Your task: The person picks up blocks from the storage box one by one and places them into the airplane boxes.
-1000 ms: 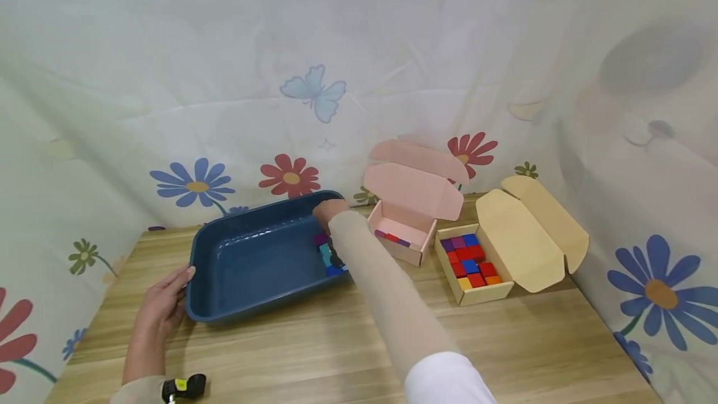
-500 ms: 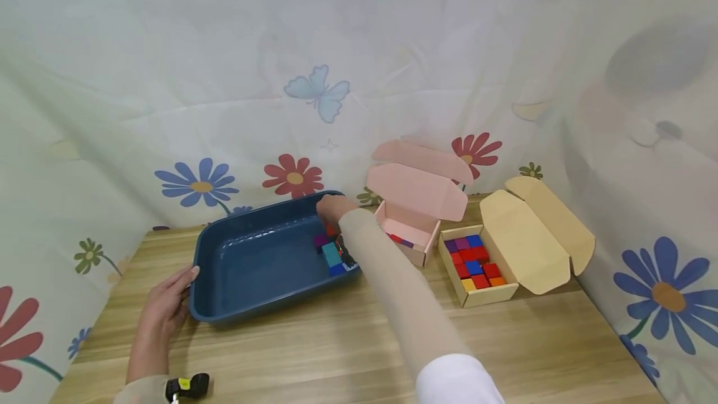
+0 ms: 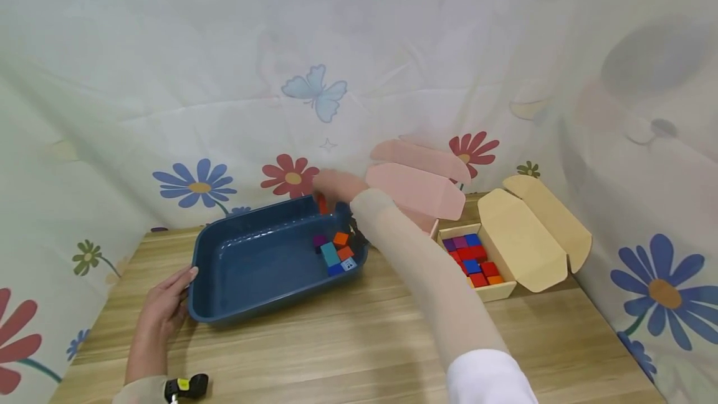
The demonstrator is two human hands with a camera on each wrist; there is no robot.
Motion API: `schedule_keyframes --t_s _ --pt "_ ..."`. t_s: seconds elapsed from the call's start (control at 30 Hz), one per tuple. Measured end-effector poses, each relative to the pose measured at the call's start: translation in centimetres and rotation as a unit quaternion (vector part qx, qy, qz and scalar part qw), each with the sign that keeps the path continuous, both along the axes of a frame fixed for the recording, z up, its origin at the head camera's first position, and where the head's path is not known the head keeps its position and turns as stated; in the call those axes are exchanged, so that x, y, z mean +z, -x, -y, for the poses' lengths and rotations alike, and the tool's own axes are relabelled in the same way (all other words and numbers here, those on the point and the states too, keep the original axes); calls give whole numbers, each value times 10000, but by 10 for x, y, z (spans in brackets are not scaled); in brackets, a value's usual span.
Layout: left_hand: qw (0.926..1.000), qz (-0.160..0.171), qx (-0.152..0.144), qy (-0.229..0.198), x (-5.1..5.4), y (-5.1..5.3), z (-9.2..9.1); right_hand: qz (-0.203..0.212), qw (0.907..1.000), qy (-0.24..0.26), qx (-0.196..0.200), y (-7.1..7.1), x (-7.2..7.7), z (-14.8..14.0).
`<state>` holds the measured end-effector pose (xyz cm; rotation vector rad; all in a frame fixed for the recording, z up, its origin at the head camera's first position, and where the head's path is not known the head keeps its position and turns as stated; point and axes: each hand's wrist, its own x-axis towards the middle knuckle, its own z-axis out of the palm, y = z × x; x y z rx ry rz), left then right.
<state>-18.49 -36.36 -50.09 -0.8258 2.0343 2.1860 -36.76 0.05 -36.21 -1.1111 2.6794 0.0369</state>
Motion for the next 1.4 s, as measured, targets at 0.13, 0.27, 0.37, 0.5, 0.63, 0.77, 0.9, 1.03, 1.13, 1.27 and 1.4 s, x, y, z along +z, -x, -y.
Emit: schedule_keyframes --t_s 0.13,0.27,0.37,0.5,0.63,0.77,0.9,1.03,1.13,1.27,1.4 --pt "10000 1 62 -23 -1 0 0 -55 9995 -85 298 -3 10 -5" --pt "9998 -90 125 -144 -2 0 1 -161 9983 -133 551 -8 21 -11" --pt "9994 -170 169 -233 -3 0 2 -158 9985 -15 521 -13 28 -18" --pt "9994 -192 183 -225 -3 0 2 -129 9990 116 424 -18 33 -29" --pt "9996 -167 97 -195 -1 -1 1 -200 9986 11 499 -18 31 -42" --pt "9998 -114 44 -178 0 -2 1 -301 9966 -116 753 -19 30 -54" --pt "9999 -37 -32 -107 0 0 1 -409 9935 -189 1048 -24 30 -65" --pt "10000 3 -78 -58 1 1 2 -529 9913 -233 1179 -26 27 -74" --pt "10000 -4 -87 -42 1 1 2 -604 9909 -295 1167 -28 26 -79" --pt "9999 -47 -93 -43 2 0 1 -911 9875 -557 1162 -34 30 -87" --pt "9999 -115 -61 -86 3 0 1 -1734 9714 -975 1300 -39 33 -101"
